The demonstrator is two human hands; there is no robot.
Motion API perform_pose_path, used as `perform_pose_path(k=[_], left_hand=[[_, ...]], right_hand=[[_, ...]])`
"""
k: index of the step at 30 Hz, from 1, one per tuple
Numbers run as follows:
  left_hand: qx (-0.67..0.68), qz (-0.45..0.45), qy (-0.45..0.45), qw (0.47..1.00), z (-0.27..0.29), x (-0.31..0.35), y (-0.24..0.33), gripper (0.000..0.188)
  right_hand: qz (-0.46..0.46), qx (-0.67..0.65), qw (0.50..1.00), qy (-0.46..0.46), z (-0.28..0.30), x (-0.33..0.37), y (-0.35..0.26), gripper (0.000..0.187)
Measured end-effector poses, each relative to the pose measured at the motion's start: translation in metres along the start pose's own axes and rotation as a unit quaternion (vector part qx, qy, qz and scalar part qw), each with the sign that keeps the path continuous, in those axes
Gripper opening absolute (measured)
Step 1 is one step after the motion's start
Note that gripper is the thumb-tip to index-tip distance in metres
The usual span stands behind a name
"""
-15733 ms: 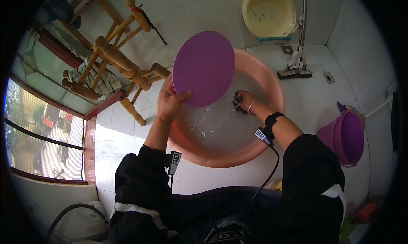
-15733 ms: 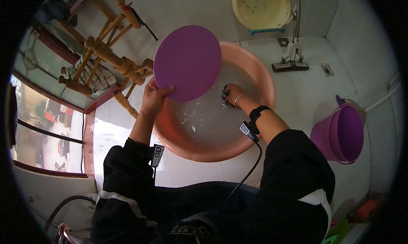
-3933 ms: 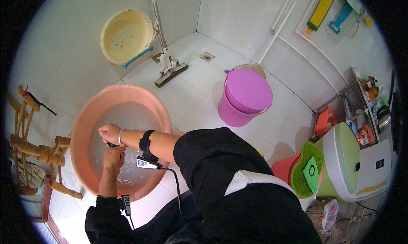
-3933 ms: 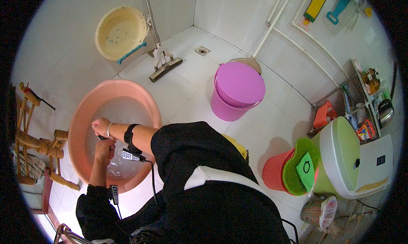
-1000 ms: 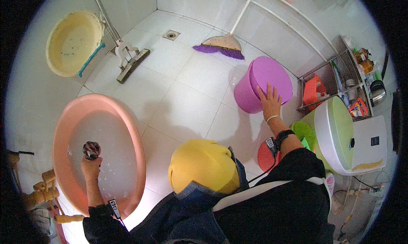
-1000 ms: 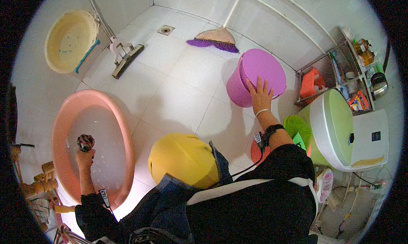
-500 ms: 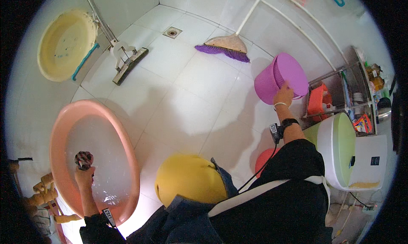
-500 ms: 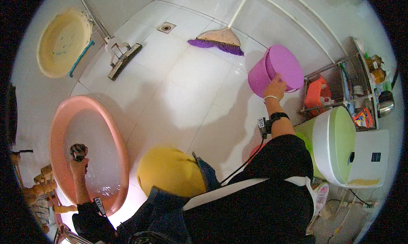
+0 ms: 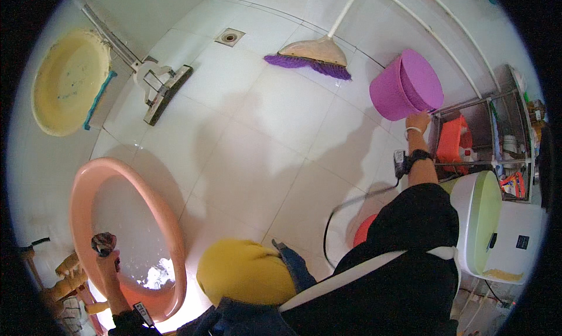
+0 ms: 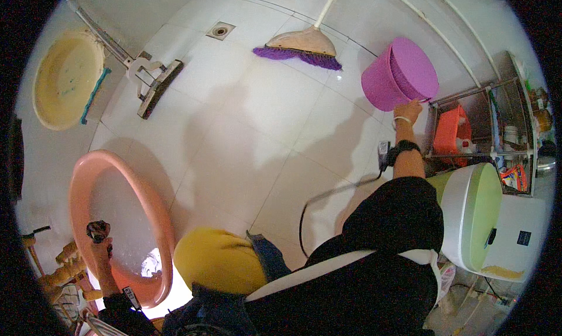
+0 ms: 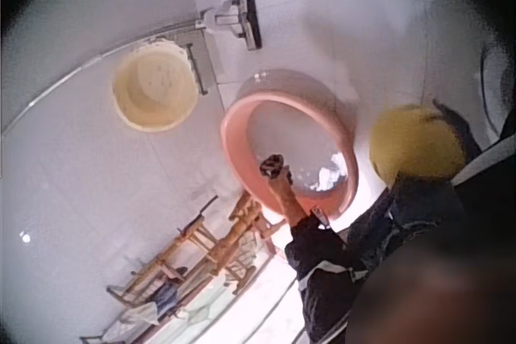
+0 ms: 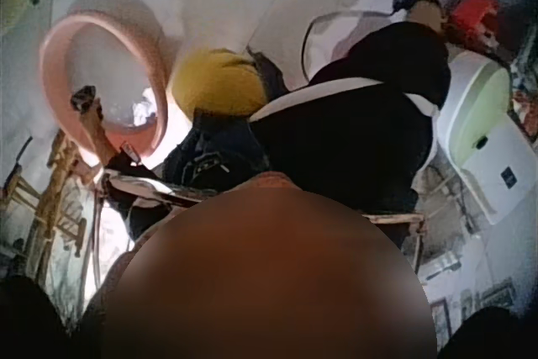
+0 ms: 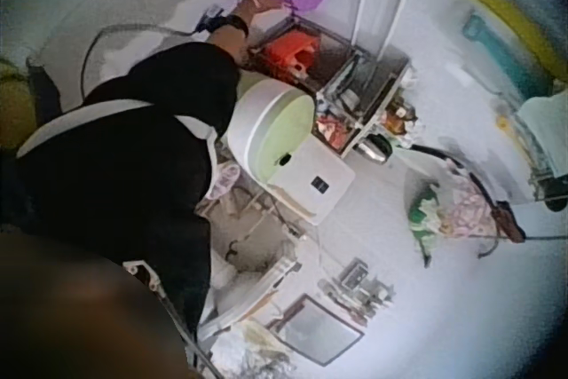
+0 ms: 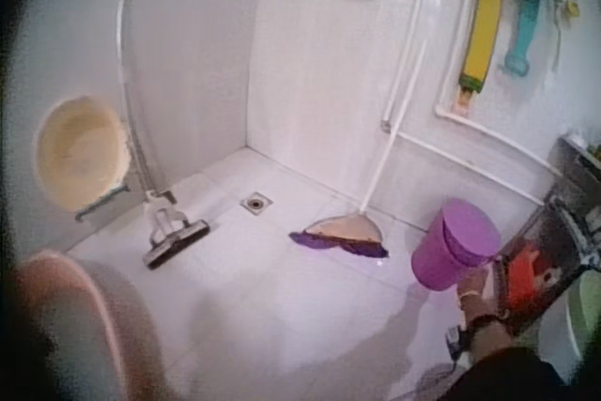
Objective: The person washes a purple bucket and its lid in a pink basin, then wipes the exterior of a pink bucket with a cloth. The person uses a cloth to scrub the interior and exterior of the purple bucket and lid, rinses them in the basin, and then wipes the pink bucket's outside surface.
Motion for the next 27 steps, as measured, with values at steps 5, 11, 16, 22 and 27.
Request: perform_pose_path(k=[5, 11, 16, 22, 27], left_hand=[[-0.040, 0.016, -0.004, 0.999, -0.011, 0.007, 0.013, 0.017], [-0.120, -0.004, -0.011, 0.993, 0.008, 0.011, 0.028, 0.020], [-0.092, -0.001, -0.026, 0.995, 0.006, -0.002, 0.017, 0.022], [-0.026, -0.040, -0.049, 0.998, 0.007, 0.008, 0.002, 0.023], [-0.009, -0.071, -0.070, 0.995, 0.023, 0.023, -0.009, 0.023]], right_hand=[[-0.054, -0.357, 0.930, 0.061, 0.002, -0.009, -0.009, 0.057], [0.057, -0.149, 0.986, 0.047, 0.006, -0.078, -0.022, 0.058], [0.119, -0.372, 0.919, -0.057, -0.012, -0.012, -0.125, 0.052], [0.276, -0.509, 0.815, -0.019, 0.080, 0.168, -0.265, 0.045], [0.326, -0.519, 0.788, -0.054, 0.180, 0.258, -0.284, 0.038]])
Point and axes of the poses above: each hand's wrist, its own x-axis away from the middle knuckle, its own z-axis out of the back of the hand, y = z × x, the point moved 8 cm from there along -x, towards the middle knuckle, and after that the axes turned 5 degrees about x, right-handed, at the moved point
